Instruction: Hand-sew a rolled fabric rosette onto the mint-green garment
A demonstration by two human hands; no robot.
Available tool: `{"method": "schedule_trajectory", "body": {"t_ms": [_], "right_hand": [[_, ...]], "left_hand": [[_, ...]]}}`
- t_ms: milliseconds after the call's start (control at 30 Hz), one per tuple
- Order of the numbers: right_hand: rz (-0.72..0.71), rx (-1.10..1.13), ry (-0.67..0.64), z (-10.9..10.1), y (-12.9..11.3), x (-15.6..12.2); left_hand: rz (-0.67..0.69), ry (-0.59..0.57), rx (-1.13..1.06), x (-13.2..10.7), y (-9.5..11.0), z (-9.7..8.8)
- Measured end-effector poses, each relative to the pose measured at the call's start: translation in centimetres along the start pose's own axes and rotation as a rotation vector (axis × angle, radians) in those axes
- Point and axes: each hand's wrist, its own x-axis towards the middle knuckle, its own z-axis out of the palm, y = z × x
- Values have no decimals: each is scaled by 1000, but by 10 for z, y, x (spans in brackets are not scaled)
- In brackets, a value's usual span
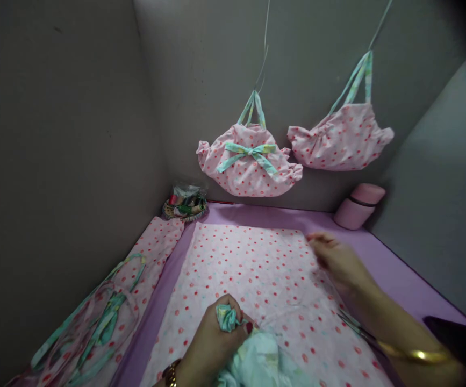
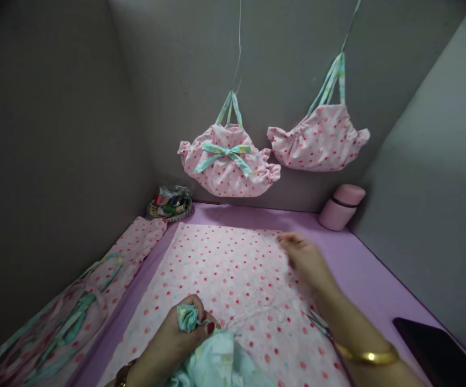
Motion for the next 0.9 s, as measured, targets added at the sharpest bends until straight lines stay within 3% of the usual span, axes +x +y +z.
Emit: {"method": "schedule_trajectory", "body": {"t_ms": [100, 200, 300, 533, 600, 700, 800, 900], "right_hand": [[109, -43, -506, 37, 17, -52], [185, -56, -825, 51, 20, -80], [239, -73, -924, 48, 19, -82], [286, -57, -947, 48, 25, -81], [283, -52, -890, 50, 27, -82], [225, -48, -670, 47, 32, -73], [111, -55, -292, 27, 39, -46], [2, -40, 169, -9, 41, -14]], "left_hand": [[13, 7, 13, 0, 1, 3], [24, 7, 46, -2, 4, 6], [35, 3, 82, -4, 7, 8], [22, 7, 78, -5, 6, 8], [7, 1, 80, -5, 6, 8], [-13, -28, 71, -5, 8, 7], [-33, -40, 95, -6, 12, 7], [-44, -63, 123, -8, 14, 7]]}}
